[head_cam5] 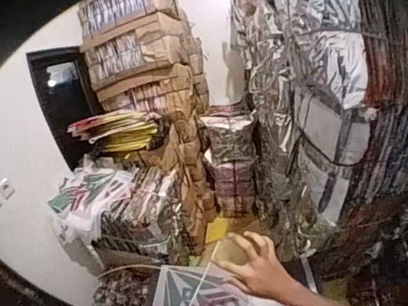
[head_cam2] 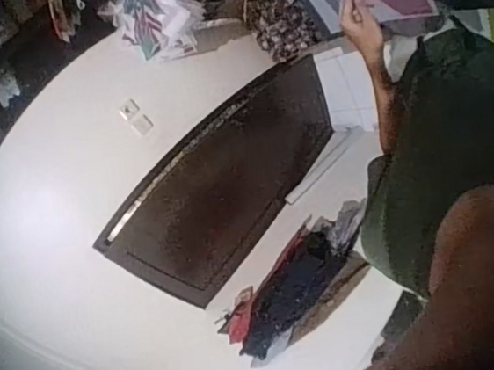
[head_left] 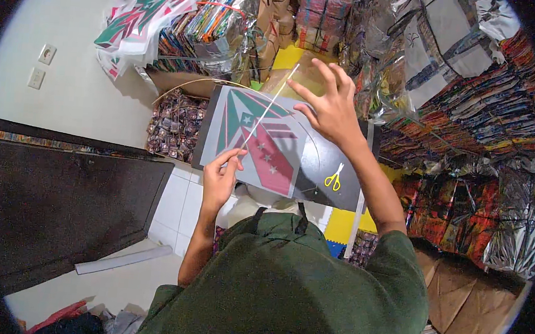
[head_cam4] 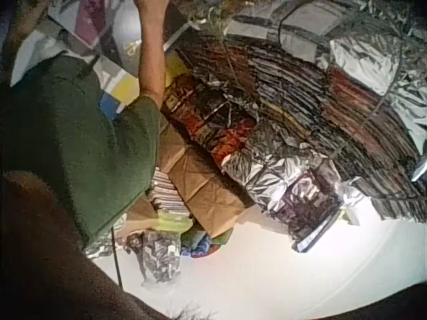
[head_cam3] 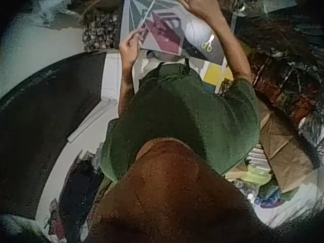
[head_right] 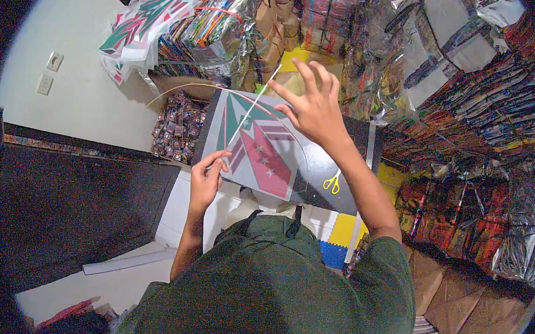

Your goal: The person smooths a large patterned paper sheet on a table. They pick up a thin flexible rod and use yellow scissors to cut it into smaller pieces. Finally, they thread a white string through the cut pieces of the rod.

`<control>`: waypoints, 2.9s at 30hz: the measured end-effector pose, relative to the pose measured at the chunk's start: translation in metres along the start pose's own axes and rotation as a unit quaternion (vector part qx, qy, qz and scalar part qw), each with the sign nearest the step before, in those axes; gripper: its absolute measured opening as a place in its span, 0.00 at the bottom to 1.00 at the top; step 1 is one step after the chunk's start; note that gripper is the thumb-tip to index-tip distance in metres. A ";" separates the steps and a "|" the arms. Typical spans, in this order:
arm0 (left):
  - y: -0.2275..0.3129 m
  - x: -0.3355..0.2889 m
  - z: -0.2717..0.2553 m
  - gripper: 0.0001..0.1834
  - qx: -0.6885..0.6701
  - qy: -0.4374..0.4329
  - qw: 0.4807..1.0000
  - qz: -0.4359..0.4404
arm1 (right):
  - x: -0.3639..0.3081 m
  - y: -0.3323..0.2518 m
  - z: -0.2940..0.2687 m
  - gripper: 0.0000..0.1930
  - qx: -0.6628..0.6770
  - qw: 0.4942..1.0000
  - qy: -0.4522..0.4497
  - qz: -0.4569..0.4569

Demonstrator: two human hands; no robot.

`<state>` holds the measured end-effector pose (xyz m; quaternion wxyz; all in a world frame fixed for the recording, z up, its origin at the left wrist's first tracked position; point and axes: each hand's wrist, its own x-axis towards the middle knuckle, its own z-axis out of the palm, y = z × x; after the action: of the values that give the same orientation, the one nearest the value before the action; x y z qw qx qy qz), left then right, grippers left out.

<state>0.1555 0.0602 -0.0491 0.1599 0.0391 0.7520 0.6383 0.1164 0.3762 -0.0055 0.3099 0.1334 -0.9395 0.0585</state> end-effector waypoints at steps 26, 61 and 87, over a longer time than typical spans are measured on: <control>0.001 -0.003 0.005 0.14 -0.016 0.022 0.999 0.026 | 0.007 0.016 -0.016 0.25 -0.037 0.999 0.030 0.024; -0.032 0.010 0.020 0.13 0.049 0.085 0.995 -0.011 | -0.195 0.120 0.185 0.21 0.047 0.883 -0.329 0.330; -0.018 0.017 0.027 0.14 -0.002 0.058 0.998 -0.008 | -0.023 0.032 -0.008 0.12 0.276 0.926 0.098 0.237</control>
<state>0.1496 0.0873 -0.0737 0.1210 -0.0040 0.7589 0.6399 0.1297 0.4139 -0.0135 0.3282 -0.0192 -0.8555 0.4000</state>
